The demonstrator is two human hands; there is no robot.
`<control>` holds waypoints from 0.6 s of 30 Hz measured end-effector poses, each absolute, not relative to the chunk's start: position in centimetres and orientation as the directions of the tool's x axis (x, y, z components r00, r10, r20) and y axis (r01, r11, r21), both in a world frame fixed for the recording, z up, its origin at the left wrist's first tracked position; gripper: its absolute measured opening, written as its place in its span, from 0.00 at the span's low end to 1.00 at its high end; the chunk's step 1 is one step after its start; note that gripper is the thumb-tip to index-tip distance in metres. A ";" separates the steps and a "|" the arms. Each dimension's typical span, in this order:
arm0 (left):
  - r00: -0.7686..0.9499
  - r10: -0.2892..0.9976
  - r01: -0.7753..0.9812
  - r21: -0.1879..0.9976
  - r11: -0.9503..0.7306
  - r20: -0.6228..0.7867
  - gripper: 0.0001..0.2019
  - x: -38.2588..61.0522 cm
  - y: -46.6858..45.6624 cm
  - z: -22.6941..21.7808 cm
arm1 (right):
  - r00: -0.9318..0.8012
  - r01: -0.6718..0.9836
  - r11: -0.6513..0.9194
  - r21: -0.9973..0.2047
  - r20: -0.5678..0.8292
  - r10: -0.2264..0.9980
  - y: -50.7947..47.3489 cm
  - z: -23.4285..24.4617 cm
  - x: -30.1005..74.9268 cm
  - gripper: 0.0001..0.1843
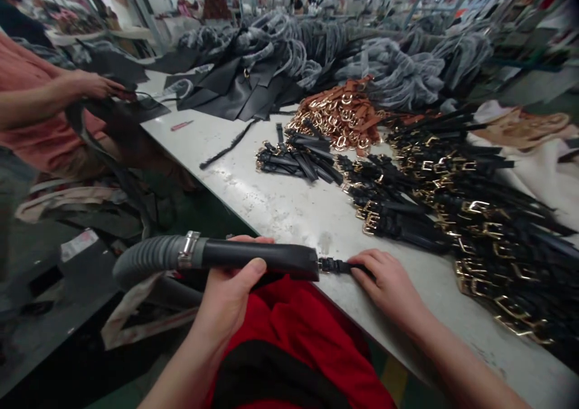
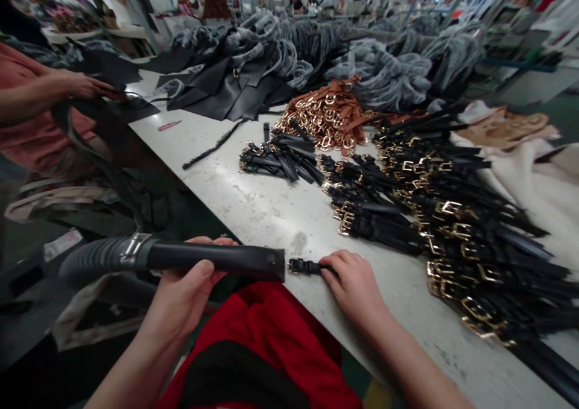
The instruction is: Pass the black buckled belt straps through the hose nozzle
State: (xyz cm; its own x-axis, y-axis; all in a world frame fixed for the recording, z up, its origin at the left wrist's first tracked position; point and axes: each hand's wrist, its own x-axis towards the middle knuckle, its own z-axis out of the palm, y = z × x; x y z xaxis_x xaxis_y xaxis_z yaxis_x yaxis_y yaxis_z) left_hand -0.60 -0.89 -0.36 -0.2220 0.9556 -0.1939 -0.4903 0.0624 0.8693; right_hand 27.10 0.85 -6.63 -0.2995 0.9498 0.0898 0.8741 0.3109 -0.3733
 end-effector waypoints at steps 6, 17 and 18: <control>-0.142 0.979 -0.412 0.908 0.077 -0.148 0.17 4.4 0.2 -1.2 | -0.246 0.848 0.279 -0.451 0.133 0.960 1.2 -7.7 26.4 0.09; -0.050 0.995 -0.112 0.991 0.075 -0.081 0.16 5.7 0.1 0.8 | -0.226 0.846 0.277 -0.456 0.165 0.960 1.2 -7.5 26.5 0.08; -0.037 0.995 -0.085 0.993 0.084 -0.088 0.16 5.9 0.1 1.0 | -0.225 0.844 0.276 -0.459 0.164 0.961 1.2 -7.5 26.5 0.08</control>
State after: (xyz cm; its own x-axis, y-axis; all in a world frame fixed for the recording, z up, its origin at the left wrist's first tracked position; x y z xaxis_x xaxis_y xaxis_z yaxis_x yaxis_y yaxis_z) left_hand 5.89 0.07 1.00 -0.0373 0.9954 -0.0878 -0.0853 0.0844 0.9928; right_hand 26.53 1.16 -7.49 -0.2247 0.9606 0.1637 0.8445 0.2758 -0.4591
